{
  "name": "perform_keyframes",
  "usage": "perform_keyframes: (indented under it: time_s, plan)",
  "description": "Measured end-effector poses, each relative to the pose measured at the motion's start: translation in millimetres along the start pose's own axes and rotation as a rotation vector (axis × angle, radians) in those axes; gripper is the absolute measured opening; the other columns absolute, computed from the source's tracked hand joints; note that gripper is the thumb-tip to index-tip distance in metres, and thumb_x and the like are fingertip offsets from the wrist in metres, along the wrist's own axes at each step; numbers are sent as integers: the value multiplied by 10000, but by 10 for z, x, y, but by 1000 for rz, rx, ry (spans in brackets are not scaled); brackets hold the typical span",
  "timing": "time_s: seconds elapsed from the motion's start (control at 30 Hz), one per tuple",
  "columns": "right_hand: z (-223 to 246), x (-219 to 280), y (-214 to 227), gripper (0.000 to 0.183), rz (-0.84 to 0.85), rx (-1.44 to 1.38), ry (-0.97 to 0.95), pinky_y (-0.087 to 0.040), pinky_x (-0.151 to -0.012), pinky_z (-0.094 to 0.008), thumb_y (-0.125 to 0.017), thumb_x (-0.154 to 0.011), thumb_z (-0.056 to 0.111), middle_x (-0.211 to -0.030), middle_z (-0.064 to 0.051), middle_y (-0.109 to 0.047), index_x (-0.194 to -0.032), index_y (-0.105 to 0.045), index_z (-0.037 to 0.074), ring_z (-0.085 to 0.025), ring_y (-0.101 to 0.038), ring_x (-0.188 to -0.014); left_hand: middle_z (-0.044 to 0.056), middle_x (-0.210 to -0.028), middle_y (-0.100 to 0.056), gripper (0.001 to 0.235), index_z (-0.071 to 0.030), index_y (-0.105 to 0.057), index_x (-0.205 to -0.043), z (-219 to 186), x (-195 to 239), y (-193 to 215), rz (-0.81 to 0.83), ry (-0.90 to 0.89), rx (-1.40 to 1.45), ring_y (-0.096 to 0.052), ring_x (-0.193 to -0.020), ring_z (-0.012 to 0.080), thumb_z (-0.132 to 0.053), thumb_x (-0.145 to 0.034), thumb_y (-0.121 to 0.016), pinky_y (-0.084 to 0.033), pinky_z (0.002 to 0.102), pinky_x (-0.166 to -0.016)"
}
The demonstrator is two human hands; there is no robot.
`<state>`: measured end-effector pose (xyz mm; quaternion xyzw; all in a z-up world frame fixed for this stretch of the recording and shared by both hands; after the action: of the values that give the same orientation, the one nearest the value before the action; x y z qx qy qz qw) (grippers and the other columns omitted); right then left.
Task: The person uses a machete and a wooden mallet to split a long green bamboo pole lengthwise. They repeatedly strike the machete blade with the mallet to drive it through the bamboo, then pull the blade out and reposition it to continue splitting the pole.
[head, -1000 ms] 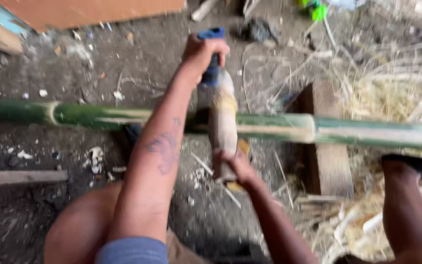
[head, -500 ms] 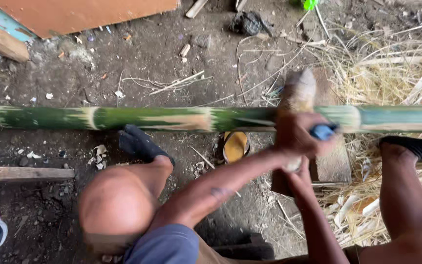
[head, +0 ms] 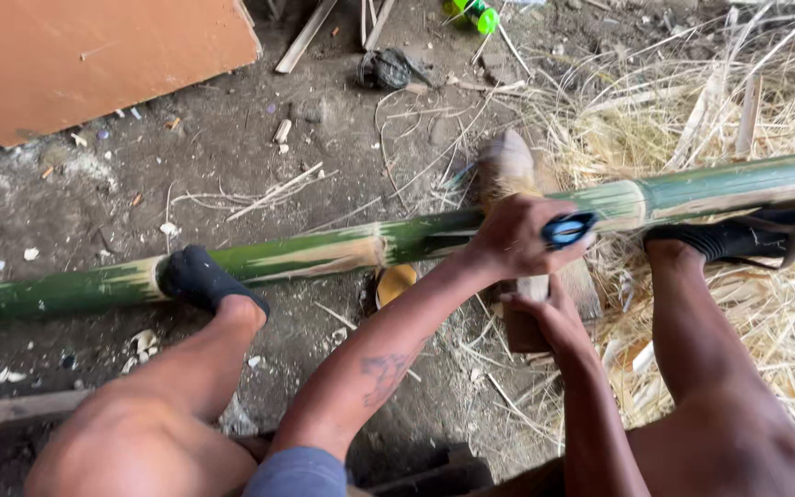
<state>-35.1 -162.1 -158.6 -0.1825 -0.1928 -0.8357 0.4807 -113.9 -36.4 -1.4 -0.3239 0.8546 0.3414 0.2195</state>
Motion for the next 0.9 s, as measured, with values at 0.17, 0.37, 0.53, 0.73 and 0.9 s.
perform_keyframes:
  time_s: [0.17,0.37,0.53,0.73,0.9]
  plan:
    - [458,70,761,659,-240,-223,165,-599,-684,-353,-817,-806,337,-918,-77,-670,-1301,-536,5,-172,-677,-741,50,-696,-701,166,-67,-725,-841,395,405,1350,-234,168,555,-680,-593,157,-230,-871,-725,-578,343,-602]
    - [1013,-152,532,684,-242,-441,246,-598,-710,-365,-796,-775,290,-970,-84,-652,-1340,-501,42,-188,-660,-792,69,-695,-700,95,-23,-720,-788,798,657,1753,-508,271,722,-687,-629,201,-116,-805,-731,-608,370,-697]
    - [179,-131,-966,794,276,-42,50,-602,-744,-393,-776,-720,221,-1057,-126,-677,-1427,-453,58,-219,-673,-863,52,-635,-665,216,-40,-668,-674,706,-12,1231,-332,454,120,-619,-550,173,-199,-741,-798,-471,310,-527]
    - [162,-250,-221,451,95,-304,154,-606,-625,-428,-729,-780,253,-880,-117,-724,-1170,-626,51,-248,-723,-730,107,-745,-684,83,-28,-677,-799,1043,667,2090,-438,337,599,-667,-666,230,-88,-839,-718,-554,384,-684]
    - [715,-387,310,332,-177,-562,256,-620,-670,-391,-707,-892,297,-897,-79,-681,-1138,-621,91,-207,-696,-768,83,-627,-571,60,-68,-568,-728,1310,1123,2863,-720,318,1194,-549,-571,227,-96,-749,-616,-510,389,-652]
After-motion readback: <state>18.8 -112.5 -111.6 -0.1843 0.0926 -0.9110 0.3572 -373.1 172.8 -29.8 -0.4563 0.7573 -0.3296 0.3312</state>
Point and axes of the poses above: each hand's wrist, its own x-axis away from the middle knuckle, its own y-axis out of the back of the hand, z = x × y, the point moved 5 cm from there along -x, towards the middle knuckle
